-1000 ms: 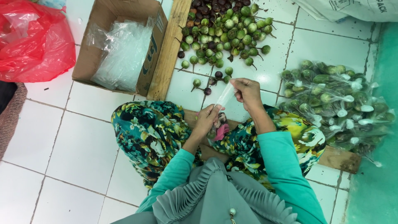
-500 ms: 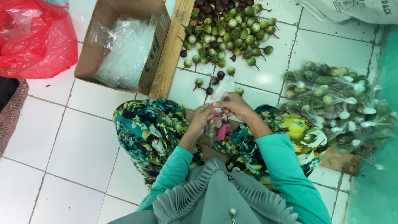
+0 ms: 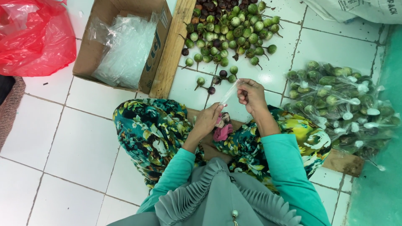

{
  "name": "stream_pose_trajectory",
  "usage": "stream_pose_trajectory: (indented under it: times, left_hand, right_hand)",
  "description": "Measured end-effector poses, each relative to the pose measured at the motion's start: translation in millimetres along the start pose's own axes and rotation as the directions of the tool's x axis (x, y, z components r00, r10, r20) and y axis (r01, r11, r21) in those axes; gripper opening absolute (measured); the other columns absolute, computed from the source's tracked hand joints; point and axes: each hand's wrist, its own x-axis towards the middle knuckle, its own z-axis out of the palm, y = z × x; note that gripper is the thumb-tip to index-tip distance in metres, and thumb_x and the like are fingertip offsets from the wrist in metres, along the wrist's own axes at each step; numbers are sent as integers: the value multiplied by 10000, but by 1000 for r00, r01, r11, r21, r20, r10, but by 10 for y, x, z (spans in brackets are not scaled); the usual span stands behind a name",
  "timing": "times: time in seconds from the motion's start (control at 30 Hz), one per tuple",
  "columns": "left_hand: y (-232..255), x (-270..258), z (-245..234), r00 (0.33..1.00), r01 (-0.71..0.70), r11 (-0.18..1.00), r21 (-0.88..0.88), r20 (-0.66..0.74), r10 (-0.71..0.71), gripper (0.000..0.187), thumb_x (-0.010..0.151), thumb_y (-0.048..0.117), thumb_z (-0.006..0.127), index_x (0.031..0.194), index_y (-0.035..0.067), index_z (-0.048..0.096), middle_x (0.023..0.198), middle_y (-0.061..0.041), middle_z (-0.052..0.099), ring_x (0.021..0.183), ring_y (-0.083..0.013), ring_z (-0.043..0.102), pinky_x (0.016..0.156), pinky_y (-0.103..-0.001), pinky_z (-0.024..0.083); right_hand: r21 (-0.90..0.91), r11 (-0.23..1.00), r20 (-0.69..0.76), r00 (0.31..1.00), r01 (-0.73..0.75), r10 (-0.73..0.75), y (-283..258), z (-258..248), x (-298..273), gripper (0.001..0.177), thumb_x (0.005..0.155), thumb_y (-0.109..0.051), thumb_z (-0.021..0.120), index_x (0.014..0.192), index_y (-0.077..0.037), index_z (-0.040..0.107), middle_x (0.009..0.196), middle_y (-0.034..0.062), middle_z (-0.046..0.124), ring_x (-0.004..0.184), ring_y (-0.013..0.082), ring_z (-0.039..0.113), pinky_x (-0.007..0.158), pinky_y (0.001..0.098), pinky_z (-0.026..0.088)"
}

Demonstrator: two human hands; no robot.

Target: The person sorts round green produce by hand, placing selected items into small clear plastic bags. The person repeatedly picks up individual fruits from a pile on the floor, places them into a bag, and then moves the bag aside.

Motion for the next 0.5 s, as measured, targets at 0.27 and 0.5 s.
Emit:
stream_pose_trajectory:
  times: [0.27, 0.5]
  left_hand:
    - [-393, 184, -91, 994, 105, 979, -176, 50, -98, 385, 1106, 395, 426, 1099, 125, 700, 727, -135, 643, 724, -301, 647, 685, -408, 521]
    - [-790, 288, -84, 974, 181, 873, -453, 208, -94, 305, 1088, 254, 515, 1109, 33, 724, 633, -20, 482, 458, -111, 498, 424, -242, 476]
  right_hand:
    - [-548, 628, 260, 826, 553, -501, -293, -18, -296, 211, 978, -10, 662, 1136, -124, 741, 1005, 82, 537, 863, 190, 515, 702, 317, 450]
    - [-601, 27, 680, 529, 799, -508, -9, 98, -326, 111, 913, -182, 792, 1009, -234, 772, 1457, 64, 507, 1408, 342, 382, 1048, 487, 372]
